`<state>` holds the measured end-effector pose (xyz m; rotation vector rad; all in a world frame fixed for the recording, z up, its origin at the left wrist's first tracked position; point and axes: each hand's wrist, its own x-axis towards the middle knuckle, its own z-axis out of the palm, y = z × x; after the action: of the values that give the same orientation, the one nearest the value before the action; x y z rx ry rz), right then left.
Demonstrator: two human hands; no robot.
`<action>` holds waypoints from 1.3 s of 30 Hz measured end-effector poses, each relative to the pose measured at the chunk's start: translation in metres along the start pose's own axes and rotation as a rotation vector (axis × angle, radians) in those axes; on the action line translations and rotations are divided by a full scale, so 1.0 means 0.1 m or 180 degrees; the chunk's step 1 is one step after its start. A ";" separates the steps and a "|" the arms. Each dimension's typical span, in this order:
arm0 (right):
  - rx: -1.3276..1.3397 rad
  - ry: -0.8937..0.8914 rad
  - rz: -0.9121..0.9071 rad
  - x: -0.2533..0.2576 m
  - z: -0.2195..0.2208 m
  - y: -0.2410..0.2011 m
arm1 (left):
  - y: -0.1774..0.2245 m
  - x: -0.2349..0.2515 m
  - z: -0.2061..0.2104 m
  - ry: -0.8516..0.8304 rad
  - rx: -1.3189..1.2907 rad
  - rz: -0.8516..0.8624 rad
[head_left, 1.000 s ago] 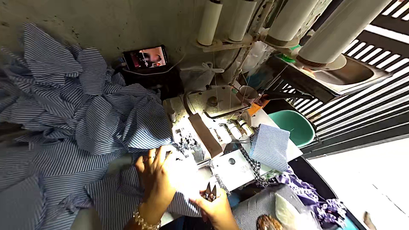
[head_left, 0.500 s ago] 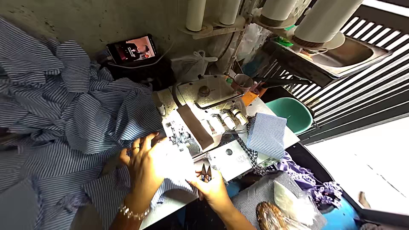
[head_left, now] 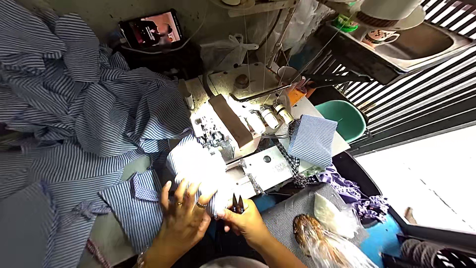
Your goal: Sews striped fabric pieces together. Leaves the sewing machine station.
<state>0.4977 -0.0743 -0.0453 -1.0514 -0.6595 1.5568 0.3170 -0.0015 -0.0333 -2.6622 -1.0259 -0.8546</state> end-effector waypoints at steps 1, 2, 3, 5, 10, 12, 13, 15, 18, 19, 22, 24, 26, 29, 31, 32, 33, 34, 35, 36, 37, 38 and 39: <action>0.0046 -0.0006 -0.0034 -0.01 0.01 -0.02 | -0.01 -0.03 0.06 0.0051 0.0061 0.0047; 0.0098 -0.0001 -0.0069 -0.02 0.03 -0.04 | -0.02 -0.04 0.13 0.0164 0.0130 0.0067; 0.0139 0.0007 -0.0116 -0.03 0.06 -0.06 | -0.05 -0.02 0.18 0.0300 0.0216 0.0068; 0.0200 0.0037 -0.0187 -0.04 0.09 -0.09 | -0.12 0.07 0.21 0.0564 0.0299 0.0012; 0.0348 0.0203 -0.0205 -0.09 0.14 -0.11 | -0.38 0.18 -0.11 0.0546 0.0335 0.0204; 0.0420 0.0231 -0.0207 -0.09 0.17 -0.07 | -0.52 0.09 -0.20 0.0522 0.0481 0.0275; 0.0424 0.0273 -0.0195 -0.09 0.19 -0.04 | -0.57 0.03 -0.23 0.0481 0.0540 0.0283; 0.0395 0.0383 -0.0128 -0.07 0.19 0.01 | -0.62 -0.09 -0.24 0.0370 0.0574 0.0253; 0.0374 0.0370 0.0102 -0.04 0.15 0.05 | -0.62 -0.18 -0.21 0.0292 0.0615 0.0169; 0.0355 0.0299 0.0147 -0.05 0.13 0.06 | -0.61 -0.20 -0.21 0.0282 0.0607 0.0137; 0.0296 0.0156 0.0130 -0.08 0.11 0.05 | -0.61 -0.21 -0.18 0.0316 0.0655 0.0059; 0.0286 0.0173 0.0041 -0.09 0.10 0.06 | -0.58 -0.22 -0.16 0.0376 0.0738 0.0014; 0.0285 0.0211 -0.0050 -0.10 0.10 0.07 | -0.49 -0.23 -0.13 0.0490 0.0795 -0.0041; 0.0181 0.0195 -0.0206 -0.12 0.10 0.07 | -0.22 -0.25 -0.02 0.0664 0.0566 0.0007; 0.0127 0.0179 -0.0326 -0.13 0.11 0.08 | -0.09 -0.23 0.08 0.0733 0.0394 0.0149; 0.0107 0.0174 -0.0370 -0.13 0.12 0.07 | -0.05 -0.20 0.13 0.0784 0.0321 0.0205; 0.0110 0.0171 -0.0407 -0.14 0.12 0.07 | -0.03 -0.16 0.16 0.0822 0.0264 0.0243; 0.0119 0.0176 -0.0429 -0.14 0.13 0.06 | -0.02 -0.11 0.18 0.0844 0.0212 0.0275; 0.0122 0.0183 -0.0440 -0.15 0.13 0.05 | -0.01 -0.06 0.18 0.0849 0.0167 0.0289; 0.0120 0.0184 -0.0445 -0.15 0.13 0.04 | -0.01 -0.01 0.17 0.0827 0.0152 0.0269; 0.0107 0.0173 -0.0460 -0.16 0.12 0.04 | -0.01 0.03 0.16 0.0771 0.0146 0.0232; 0.0087 0.0163 -0.0484 -0.17 0.12 0.04 | -0.01 0.07 0.13 0.0676 0.0149 0.0194; 0.0068 0.0166 -0.0506 -0.18 0.11 0.05 | -0.02 0.10 0.11 0.0569 0.0131 0.0180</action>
<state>0.4859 -0.0914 -0.0398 -0.9960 -0.6728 1.3917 0.3264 0.0094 -0.0367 -2.5140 -0.9115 -1.0262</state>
